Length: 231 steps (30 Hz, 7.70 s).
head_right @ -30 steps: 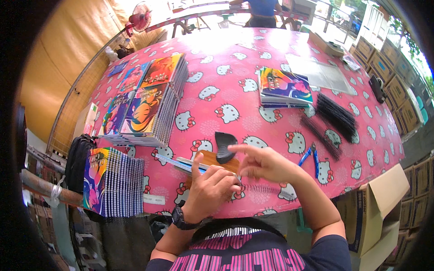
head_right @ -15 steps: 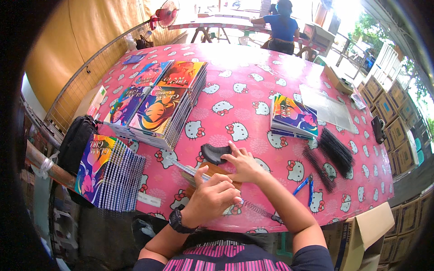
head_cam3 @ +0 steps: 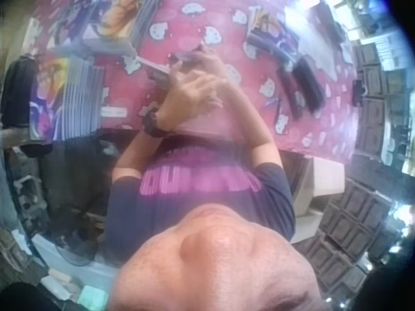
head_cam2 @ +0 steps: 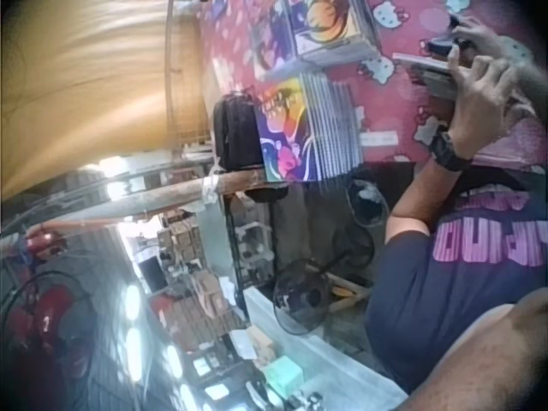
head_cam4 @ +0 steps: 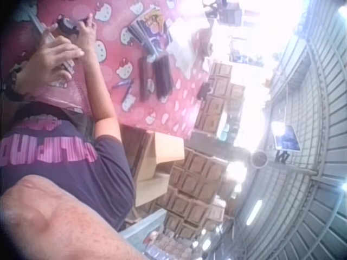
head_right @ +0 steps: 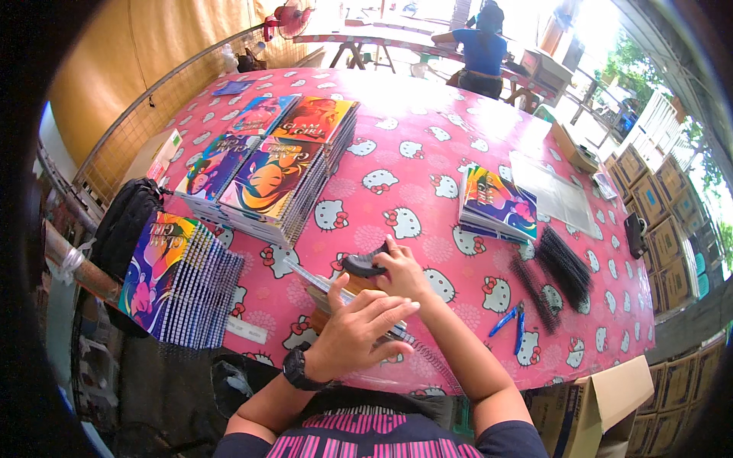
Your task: The person handles notebooks and plastic spiral coils on a table, inserting the coils through the punched holes and using a hand tool to finish the ends.
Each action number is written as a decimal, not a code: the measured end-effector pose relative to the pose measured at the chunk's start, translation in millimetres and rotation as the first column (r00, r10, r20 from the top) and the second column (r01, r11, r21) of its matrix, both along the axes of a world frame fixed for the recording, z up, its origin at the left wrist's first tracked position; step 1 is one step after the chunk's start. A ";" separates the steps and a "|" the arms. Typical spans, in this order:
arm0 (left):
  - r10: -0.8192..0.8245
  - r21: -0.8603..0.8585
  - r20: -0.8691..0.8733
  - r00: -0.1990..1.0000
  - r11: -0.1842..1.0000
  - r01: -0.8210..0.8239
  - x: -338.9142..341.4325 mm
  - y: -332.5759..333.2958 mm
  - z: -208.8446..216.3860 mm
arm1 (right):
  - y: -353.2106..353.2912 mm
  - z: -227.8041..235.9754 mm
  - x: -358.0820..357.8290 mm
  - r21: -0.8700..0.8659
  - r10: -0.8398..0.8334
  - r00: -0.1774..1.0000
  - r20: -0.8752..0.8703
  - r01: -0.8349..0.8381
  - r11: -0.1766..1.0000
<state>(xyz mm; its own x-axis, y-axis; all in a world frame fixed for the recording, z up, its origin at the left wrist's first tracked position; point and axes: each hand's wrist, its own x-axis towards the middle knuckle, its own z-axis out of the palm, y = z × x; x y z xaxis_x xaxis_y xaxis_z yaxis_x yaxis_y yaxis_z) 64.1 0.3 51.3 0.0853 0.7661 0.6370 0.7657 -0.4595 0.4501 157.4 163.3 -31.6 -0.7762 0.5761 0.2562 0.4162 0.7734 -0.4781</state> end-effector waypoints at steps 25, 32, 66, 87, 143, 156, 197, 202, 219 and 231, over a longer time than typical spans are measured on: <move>0.160 -0.020 0.020 0.987 0.987 -0.159 -27.9 -2.2 -12.8 | -40.9 89.4 95.8 -0.647 0.080 0.969 -0.234 -0.216 0.731; 0.139 -0.058 0.097 0.986 0.989 -0.134 -29.8 -5.0 -9.7 | -43.8 106.2 83.1 -0.421 0.076 0.986 -0.148 -0.132 0.898; 0.144 -0.101 0.897 0.419 0.987 -0.124 -68.1 -3.0 -63.0 | -22.1 97.6 29.8 -0.465 0.133 0.983 -0.128 -0.177 0.867; 0.091 -0.050 0.848 0.523 0.995 -0.092 -72.0 -1.2 -59.7 | 8.7 52.9 11.5 0.001 0.057 0.959 0.279 -0.060 0.998; 0.700 0.185 0.646 0.305 0.243 -0.952 -232.5 -198.8 32.4 | -19.1 125.8 70.3 -0.263 -0.276 0.792 -0.544 0.151 0.953; 0.371 -0.061 0.889 0.269 0.678 -0.733 -275.7 -230.2 -21.3 | 136.4 25.8 167.0 0.074 -0.696 0.626 -0.352 0.760 0.646; 0.125 -0.177 0.873 0.471 0.982 0.068 -112.3 -41.2 -58.5 | -85.4 32.5 99.9 -0.241 -0.137 0.919 -0.370 0.047 0.969; -0.018 0.022 0.905 0.425 1.000 -0.006 -91.7 -28.9 -47.9 | 27.1 22.9 212.4 0.243 -0.644 0.726 -0.240 0.688 0.684; 0.143 -0.092 0.928 0.344 0.983 -0.160 -76.9 -15.8 -44.8 | 57.4 52.7 250.3 0.437 -0.579 0.750 -0.320 0.659 0.612; 0.338 -0.056 -0.194 0.921 0.934 -0.354 35.4 -0.9 -15.3 | -86.0 122.1 113.3 -0.526 -0.130 0.959 -0.251 -0.022 0.850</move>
